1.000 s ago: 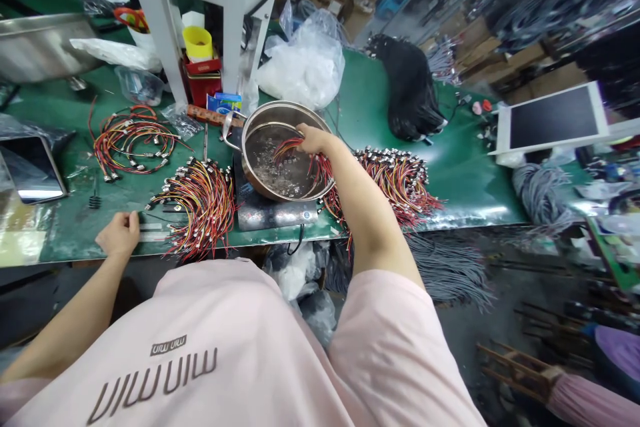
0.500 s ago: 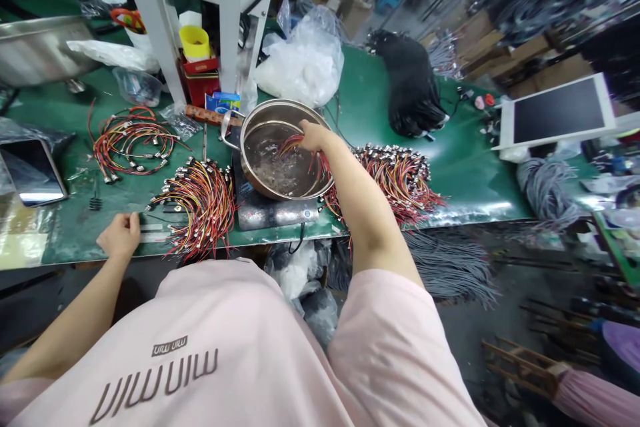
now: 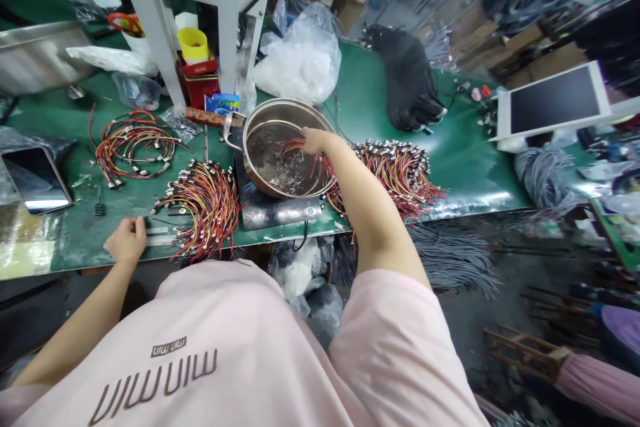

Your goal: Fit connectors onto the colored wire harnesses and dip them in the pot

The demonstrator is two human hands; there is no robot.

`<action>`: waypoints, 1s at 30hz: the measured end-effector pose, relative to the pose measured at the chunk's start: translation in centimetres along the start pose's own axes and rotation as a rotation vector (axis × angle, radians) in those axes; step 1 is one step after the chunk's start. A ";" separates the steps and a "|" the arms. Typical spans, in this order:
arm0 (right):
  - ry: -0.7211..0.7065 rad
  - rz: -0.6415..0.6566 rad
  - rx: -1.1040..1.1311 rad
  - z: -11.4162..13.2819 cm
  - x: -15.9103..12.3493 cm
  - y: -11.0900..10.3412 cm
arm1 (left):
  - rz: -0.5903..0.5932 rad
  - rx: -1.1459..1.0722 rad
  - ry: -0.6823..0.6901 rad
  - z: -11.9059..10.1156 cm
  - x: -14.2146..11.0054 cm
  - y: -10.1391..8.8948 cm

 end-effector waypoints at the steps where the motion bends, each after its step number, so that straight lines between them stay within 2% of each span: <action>1: -0.013 0.013 0.024 0.2 -0.4 0.0 | 0.008 -0.002 0.004 0.0 0.0 0.0; 4: -0.028 -0.007 0.143 0.3 -2.0 -0.8 | 0.039 -0.018 0.018 -0.1 0.1 0.1; 7: 0.018 -0.062 0.273 -0.7 -4.3 -2.2 | 0.063 -0.045 0.050 -0.1 0.1 0.2; 10: 0.064 -0.121 0.373 -1.4 -6.8 -3.3 | 0.075 -0.066 0.125 -0.3 0.2 0.4; 15: 0.084 -0.235 0.465 -1.2 -10.0 -4.9 | 0.135 -0.084 0.262 -0.8 0.1 0.6; 24: 0.149 -0.326 0.608 -0.5 -12.9 -6.2 | 0.235 -0.108 0.368 -1.0 0.1 0.9; 30: 0.165 -0.391 0.653 -0.3 -14.1 -7.1 | 0.250 -0.095 0.419 -0.9 0.3 1.6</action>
Point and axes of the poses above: each hand's wrist, its own x-axis towards the middle knuckle, its own y-axis out of the palm, z = x × y, the point moved 10 cm from there along x, towards the middle knuckle, and after that the axes turned 1 degree about -z, right-handed, at the moved point
